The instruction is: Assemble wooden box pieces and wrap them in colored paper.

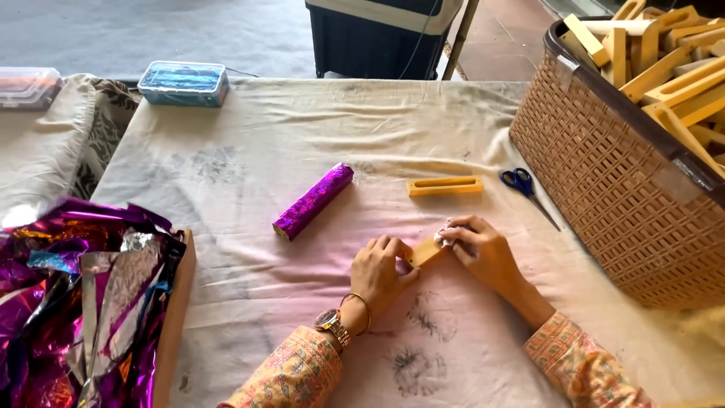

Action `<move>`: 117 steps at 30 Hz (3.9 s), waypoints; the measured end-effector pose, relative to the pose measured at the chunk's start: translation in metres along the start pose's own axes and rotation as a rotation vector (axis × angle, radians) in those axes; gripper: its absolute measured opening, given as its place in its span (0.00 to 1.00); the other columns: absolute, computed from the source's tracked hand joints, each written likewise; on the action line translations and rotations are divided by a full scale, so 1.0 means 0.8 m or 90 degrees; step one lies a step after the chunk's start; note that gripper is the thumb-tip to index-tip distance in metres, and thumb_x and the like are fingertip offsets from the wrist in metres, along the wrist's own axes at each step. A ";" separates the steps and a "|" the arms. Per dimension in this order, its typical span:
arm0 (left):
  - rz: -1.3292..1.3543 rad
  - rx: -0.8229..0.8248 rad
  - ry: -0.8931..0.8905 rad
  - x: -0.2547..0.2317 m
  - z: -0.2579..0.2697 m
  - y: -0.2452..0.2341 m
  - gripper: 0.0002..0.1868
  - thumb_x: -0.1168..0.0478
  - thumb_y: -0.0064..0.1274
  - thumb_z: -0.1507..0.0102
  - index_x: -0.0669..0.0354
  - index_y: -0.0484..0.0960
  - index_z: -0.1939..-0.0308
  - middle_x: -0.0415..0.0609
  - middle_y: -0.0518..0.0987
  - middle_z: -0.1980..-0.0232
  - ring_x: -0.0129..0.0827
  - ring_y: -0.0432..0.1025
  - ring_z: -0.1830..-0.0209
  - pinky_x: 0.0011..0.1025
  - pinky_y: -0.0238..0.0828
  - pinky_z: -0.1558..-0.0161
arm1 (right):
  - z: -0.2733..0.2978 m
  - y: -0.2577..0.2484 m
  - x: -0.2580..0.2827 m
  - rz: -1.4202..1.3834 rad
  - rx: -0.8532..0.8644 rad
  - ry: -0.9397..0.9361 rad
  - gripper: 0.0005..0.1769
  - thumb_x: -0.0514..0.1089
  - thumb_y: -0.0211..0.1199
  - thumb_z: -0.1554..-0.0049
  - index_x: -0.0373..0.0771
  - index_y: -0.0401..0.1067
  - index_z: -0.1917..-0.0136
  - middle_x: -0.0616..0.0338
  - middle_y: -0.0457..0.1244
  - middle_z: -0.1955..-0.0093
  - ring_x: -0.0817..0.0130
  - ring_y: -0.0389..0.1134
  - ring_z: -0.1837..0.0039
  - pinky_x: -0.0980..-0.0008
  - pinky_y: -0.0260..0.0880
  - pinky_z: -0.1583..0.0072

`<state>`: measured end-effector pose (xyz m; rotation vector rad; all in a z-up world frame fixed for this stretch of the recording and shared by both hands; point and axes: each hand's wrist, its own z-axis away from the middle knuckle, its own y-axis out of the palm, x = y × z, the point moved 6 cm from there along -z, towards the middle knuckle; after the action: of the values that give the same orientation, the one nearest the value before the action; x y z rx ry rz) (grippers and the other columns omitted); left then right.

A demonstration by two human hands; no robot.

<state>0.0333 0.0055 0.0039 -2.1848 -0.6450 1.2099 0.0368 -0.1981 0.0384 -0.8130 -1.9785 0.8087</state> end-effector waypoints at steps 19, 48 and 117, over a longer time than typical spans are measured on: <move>-0.007 0.029 -0.020 -0.003 0.002 -0.003 0.16 0.51 0.68 0.49 0.50 0.83 0.62 0.44 0.79 0.56 0.38 0.73 0.53 0.37 0.70 0.52 | 0.001 -0.014 0.012 0.105 -0.081 -0.047 0.09 0.38 0.67 0.49 0.46 0.80 0.54 0.64 0.69 0.46 0.59 0.68 0.41 0.62 0.71 0.41; -0.017 0.024 0.009 -0.003 0.000 -0.003 0.16 0.51 0.67 0.48 0.51 0.82 0.61 0.45 0.79 0.58 0.39 0.73 0.53 0.38 0.70 0.53 | 0.001 -0.013 0.008 0.090 -0.074 -0.070 0.10 0.37 0.66 0.49 0.46 0.79 0.53 0.63 0.69 0.46 0.59 0.67 0.42 0.61 0.70 0.41; -0.015 0.018 0.009 -0.003 0.000 -0.003 0.16 0.53 0.68 0.48 0.50 0.81 0.60 0.44 0.79 0.55 0.40 0.73 0.53 0.39 0.71 0.52 | 0.008 -0.008 0.055 -0.096 0.039 -0.113 0.22 0.31 0.57 0.51 0.46 0.80 0.46 0.65 0.69 0.42 0.65 0.70 0.42 0.64 0.74 0.40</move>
<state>0.0322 0.0058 0.0068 -2.1539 -0.6421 1.1833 0.0098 -0.1691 0.0600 -0.5641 -2.1310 0.8720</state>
